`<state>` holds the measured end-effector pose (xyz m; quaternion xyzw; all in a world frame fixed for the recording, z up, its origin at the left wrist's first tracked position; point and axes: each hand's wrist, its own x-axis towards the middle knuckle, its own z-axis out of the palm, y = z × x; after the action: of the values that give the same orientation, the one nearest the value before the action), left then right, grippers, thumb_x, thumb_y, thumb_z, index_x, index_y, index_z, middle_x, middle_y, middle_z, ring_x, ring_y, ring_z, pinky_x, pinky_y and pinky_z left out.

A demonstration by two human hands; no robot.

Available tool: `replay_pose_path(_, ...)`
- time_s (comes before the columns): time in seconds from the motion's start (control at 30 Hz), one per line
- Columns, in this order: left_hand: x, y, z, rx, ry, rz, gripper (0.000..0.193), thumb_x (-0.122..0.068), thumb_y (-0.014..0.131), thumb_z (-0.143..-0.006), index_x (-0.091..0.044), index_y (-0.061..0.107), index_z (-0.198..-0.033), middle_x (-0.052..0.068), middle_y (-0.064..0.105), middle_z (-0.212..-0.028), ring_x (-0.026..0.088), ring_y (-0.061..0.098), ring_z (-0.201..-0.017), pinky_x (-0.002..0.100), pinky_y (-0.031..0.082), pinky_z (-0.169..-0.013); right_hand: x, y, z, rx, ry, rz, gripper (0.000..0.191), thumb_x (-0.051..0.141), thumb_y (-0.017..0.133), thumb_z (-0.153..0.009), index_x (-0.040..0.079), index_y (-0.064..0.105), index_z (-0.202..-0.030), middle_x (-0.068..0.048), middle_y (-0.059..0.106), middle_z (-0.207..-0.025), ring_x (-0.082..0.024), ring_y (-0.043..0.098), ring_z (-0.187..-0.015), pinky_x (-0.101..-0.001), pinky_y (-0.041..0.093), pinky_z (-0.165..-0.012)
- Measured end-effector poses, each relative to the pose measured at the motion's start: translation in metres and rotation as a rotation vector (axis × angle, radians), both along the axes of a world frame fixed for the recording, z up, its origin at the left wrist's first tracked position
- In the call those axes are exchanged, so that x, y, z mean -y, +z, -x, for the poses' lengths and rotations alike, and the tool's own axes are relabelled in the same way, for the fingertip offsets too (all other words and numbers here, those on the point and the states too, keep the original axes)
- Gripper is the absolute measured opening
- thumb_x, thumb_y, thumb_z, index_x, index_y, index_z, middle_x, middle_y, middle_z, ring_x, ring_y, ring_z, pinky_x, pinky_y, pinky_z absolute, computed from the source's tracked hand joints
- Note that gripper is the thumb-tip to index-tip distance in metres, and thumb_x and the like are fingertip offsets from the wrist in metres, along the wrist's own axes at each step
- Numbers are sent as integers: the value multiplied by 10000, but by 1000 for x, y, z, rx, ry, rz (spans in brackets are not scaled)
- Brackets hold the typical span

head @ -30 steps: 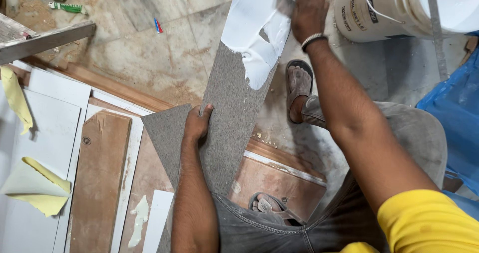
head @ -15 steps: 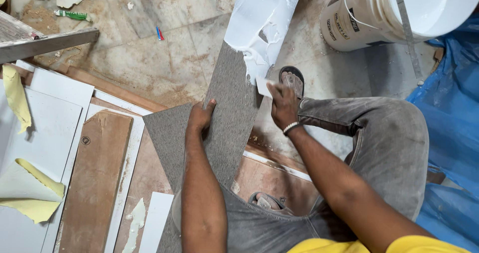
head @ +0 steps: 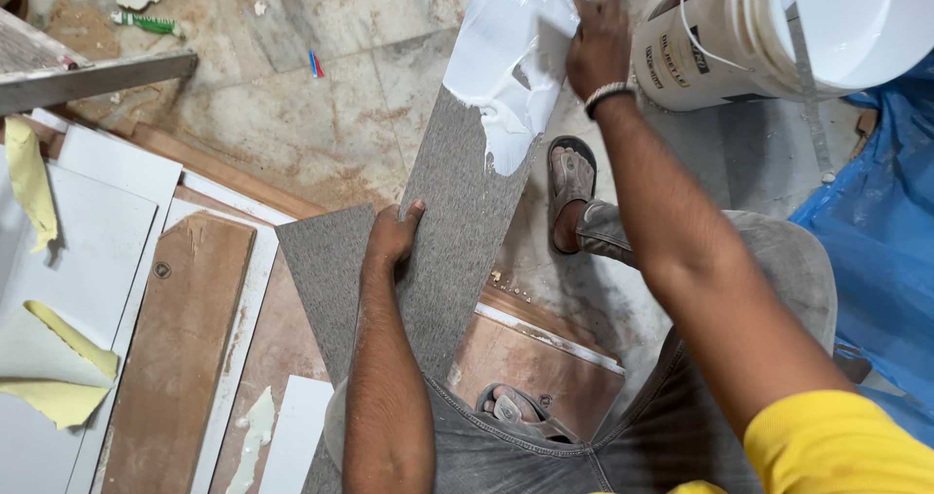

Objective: The person applies white adhesive to a long grey wood-like plank using a putty knife and then spreads it using a rectangular scraper.

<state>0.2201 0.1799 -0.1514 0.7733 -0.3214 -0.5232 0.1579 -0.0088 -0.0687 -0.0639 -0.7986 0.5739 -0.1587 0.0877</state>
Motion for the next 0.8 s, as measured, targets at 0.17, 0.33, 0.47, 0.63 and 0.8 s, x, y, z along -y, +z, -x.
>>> replay_pose_path(0.17,0,3,1,-57,22,-120,609,-500,538,-1002,14,623,-1319,267,667,-1279,405,644,-1209,480,490,-1038,-3,-10,-9,-163,38,-50,443,129,620,-935,69,611,-1374,-255,550,-1232,-389,504,-1125,-575,449,-934)
replay_pose_path(0.33,4,6,0,-80,43,-126,606,-492,538,-1008,7,609,-1344,247,669,-1291,385,653,-1203,484,501,-1036,-83,-25,-25,-114,106,-54,401,119,638,-996,105,609,-1396,-153,595,-1236,-309,523,-1105,-475,433,-908)
replay_pose_path(0.47,4,5,1,-99,59,-93,589,-484,548,-1003,-7,618,-1342,235,679,-1291,373,656,-1200,472,495,-1044,-145,-39,-26,6,92,-49,628,68,681,-841,111,553,-1454,-155,566,-1232,-306,498,-1161,-469,382,-980)
replay_pose_path(0.63,2,6,3,-117,72,-99,589,-482,551,-1001,-18,611,-1358,232,669,-1307,377,649,-1210,472,484,-1049,-221,-51,-4,-6,161,-36,590,89,685,-900,145,538,-1469,-156,567,-1284,-304,507,-1168,-474,404,-959)
replay_pose_path(0.8,3,6,4,-105,93,-11,630,-487,598,-990,35,607,-1342,278,655,-1311,400,630,-1239,470,475,-1061,-274,-36,19,56,379,-117,480,56,585,-863,119,613,-1337,-124,633,-1188,-297,569,-1090,-451,455,-915)
